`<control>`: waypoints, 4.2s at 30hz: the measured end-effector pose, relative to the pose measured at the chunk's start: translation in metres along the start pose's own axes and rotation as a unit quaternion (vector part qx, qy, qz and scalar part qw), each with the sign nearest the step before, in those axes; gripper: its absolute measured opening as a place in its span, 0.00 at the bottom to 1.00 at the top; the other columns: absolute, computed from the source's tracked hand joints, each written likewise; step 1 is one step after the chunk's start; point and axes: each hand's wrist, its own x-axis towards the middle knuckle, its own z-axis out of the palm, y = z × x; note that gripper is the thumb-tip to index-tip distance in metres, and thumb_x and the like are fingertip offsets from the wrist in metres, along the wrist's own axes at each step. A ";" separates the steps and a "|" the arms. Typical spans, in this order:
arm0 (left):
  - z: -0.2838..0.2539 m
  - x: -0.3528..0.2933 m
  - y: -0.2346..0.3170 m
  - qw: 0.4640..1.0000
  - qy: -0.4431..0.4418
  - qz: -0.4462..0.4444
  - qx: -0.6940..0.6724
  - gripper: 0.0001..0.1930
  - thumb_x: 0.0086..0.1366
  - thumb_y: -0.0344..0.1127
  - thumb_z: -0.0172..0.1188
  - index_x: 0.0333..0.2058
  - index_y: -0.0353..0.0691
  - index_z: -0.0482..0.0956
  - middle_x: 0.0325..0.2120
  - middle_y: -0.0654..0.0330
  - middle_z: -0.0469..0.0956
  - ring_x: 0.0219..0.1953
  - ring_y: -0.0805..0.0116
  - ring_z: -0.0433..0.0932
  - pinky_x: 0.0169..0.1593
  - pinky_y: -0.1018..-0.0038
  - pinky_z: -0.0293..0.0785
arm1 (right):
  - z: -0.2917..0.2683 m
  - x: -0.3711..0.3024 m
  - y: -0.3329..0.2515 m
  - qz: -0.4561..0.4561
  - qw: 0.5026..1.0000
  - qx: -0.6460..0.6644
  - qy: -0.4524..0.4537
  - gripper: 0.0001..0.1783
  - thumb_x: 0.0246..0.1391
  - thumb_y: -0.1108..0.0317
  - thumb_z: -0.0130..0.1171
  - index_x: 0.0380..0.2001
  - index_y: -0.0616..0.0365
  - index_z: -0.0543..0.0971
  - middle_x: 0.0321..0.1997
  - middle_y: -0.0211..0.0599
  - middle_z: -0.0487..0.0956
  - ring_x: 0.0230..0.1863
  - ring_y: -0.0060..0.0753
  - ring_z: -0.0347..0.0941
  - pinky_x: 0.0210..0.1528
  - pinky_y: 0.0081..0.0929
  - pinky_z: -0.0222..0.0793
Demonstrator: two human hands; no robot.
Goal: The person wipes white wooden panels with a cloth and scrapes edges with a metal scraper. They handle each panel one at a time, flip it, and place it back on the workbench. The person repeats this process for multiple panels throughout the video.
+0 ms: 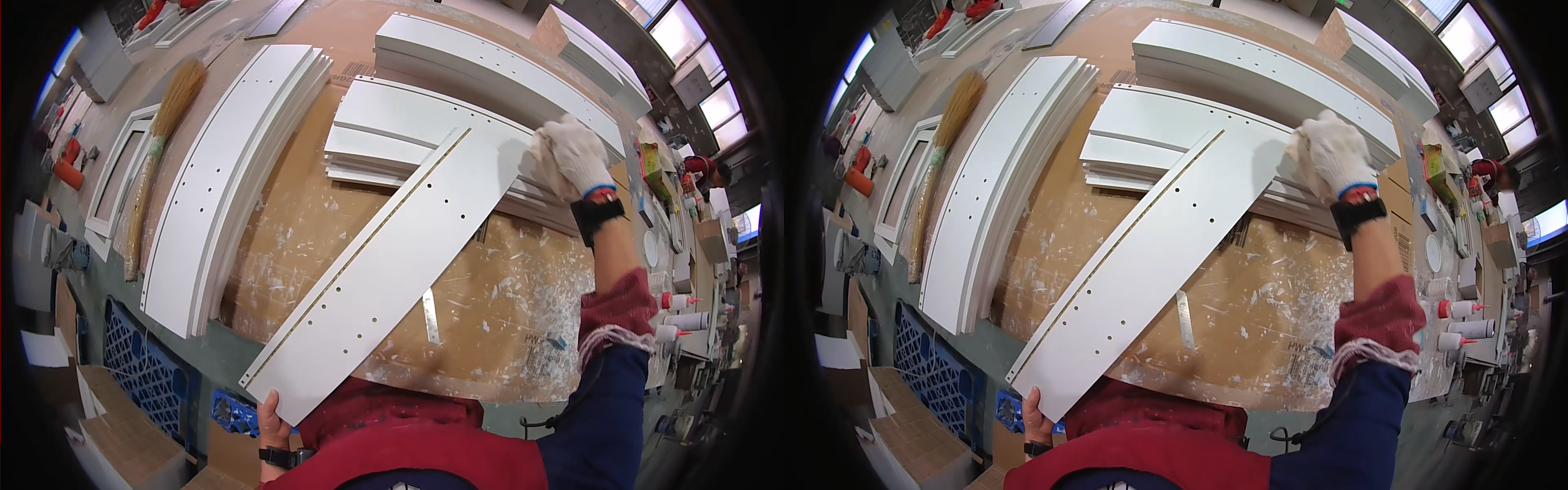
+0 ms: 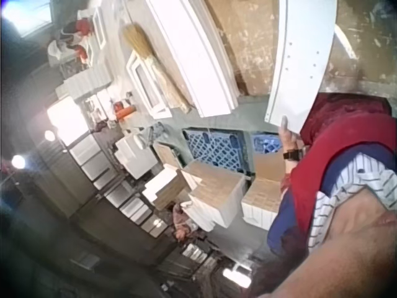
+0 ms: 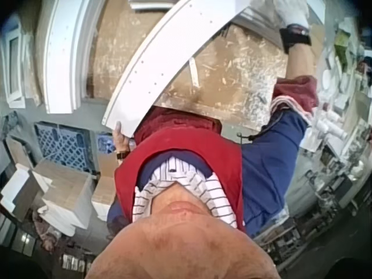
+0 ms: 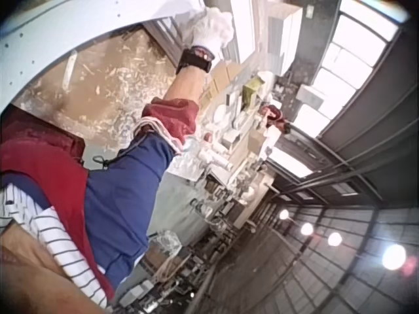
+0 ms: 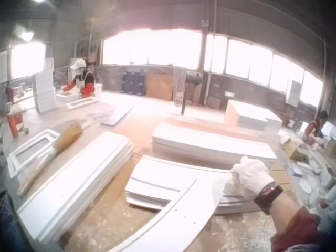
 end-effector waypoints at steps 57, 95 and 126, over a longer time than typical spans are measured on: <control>0.040 0.092 0.196 0.968 -0.112 0.209 -0.082 0.19 0.61 0.32 0.56 0.48 0.27 0.68 0.45 0.52 0.74 0.47 0.61 0.75 0.53 0.67 0.71 | 0.079 -0.194 -0.033 -0.003 0.938 0.314 -0.145 0.15 0.46 0.65 0.56 0.38 0.60 0.78 0.35 0.56 0.77 0.40 0.57 0.71 0.42 0.43 0.66; -0.001 0.102 0.241 0.912 0.128 0.288 0.263 0.41 0.61 0.70 0.37 0.54 0.34 0.64 0.57 0.46 0.62 0.60 0.57 0.58 0.54 0.58 0.62 | 0.039 -0.192 -0.034 -0.019 0.987 0.133 0.090 0.21 0.52 0.58 0.54 0.46 0.59 0.72 0.47 0.51 0.72 0.48 0.52 0.69 0.48 0.39 0.66; 0.004 0.162 0.224 0.907 0.077 0.359 0.206 0.41 0.63 0.68 0.35 0.40 0.28 0.76 0.35 0.57 0.78 0.40 0.72 0.73 0.48 0.78 0.64 | -0.073 -0.080 -0.476 -0.458 0.764 0.407 -0.201 0.16 0.46 0.53 0.59 0.22 0.56 0.81 0.25 0.49 0.77 0.31 0.51 0.75 0.36 0.42 0.70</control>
